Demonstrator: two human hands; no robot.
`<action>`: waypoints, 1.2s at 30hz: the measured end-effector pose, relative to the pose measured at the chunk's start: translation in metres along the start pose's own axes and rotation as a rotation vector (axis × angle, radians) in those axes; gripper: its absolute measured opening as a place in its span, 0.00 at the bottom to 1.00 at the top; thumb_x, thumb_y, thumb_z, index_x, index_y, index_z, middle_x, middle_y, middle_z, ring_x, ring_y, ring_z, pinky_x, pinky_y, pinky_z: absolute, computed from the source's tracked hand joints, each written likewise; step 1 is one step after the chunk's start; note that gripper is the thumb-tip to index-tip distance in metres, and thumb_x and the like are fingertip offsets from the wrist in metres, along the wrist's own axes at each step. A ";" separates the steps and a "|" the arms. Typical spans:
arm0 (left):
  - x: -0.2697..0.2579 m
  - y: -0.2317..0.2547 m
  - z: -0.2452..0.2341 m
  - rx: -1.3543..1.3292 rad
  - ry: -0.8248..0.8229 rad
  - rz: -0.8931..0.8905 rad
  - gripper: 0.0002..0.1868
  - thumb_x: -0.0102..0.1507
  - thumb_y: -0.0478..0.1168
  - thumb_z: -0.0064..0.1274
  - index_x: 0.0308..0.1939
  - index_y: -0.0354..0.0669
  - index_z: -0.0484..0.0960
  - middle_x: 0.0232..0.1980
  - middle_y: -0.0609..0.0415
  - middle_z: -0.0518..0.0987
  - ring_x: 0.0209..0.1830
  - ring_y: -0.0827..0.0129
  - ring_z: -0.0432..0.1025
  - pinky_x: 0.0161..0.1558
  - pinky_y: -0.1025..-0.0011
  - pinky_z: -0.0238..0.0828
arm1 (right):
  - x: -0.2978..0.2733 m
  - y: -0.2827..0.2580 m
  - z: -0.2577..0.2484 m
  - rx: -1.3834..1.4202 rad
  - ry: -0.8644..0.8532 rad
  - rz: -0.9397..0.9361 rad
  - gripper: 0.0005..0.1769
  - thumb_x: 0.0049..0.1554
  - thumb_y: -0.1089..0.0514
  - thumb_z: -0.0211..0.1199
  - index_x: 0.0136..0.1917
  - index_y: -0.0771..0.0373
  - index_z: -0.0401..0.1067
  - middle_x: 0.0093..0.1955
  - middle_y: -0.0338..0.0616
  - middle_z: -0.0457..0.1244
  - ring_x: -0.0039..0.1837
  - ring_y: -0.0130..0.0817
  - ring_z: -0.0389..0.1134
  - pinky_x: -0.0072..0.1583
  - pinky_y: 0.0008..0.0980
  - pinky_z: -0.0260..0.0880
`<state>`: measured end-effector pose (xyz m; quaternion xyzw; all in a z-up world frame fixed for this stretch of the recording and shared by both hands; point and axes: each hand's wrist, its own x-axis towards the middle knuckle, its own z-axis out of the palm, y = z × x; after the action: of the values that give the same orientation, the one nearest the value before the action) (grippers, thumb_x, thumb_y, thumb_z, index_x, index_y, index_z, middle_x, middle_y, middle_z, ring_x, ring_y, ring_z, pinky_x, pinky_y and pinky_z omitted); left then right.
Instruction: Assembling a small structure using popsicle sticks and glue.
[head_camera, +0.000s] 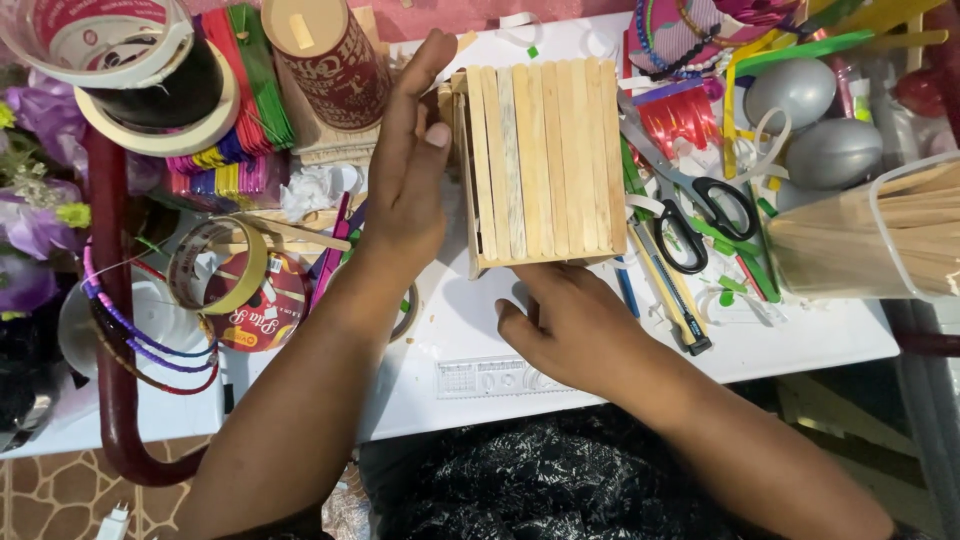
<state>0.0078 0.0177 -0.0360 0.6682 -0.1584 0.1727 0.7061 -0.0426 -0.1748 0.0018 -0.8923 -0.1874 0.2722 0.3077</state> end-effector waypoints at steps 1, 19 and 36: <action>-0.001 0.001 0.000 0.001 0.000 0.001 0.38 0.76 0.61 0.39 0.81 0.40 0.53 0.84 0.49 0.58 0.86 0.64 0.56 0.86 0.64 0.53 | -0.001 0.000 0.000 0.000 0.000 -0.002 0.24 0.58 0.50 0.56 0.68 0.48 0.64 0.32 0.43 0.64 0.39 0.42 0.65 0.45 0.45 0.64; -0.001 -0.003 -0.002 0.040 0.022 0.055 0.33 0.79 0.55 0.36 0.83 0.43 0.51 0.87 0.45 0.53 0.91 0.55 0.48 0.92 0.56 0.45 | -0.045 0.026 0.012 -0.007 0.190 -0.226 0.38 0.56 0.48 0.65 0.77 0.45 0.60 0.33 0.36 0.68 0.25 0.35 0.68 0.37 0.36 0.70; -0.005 0.035 0.008 0.320 0.172 0.500 0.24 0.80 0.51 0.34 0.80 0.55 0.61 0.85 0.58 0.63 0.93 0.66 0.51 1.01 0.50 0.43 | -0.043 0.029 0.042 -0.618 0.488 -0.763 0.21 0.59 0.55 0.64 0.66 0.55 0.76 0.72 0.39 0.65 0.49 0.36 0.67 0.46 0.34 0.70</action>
<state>-0.0125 0.0114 -0.0068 0.6942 -0.2283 0.4195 0.5385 -0.0963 -0.1990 -0.0285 -0.8470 -0.4922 -0.1414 0.1426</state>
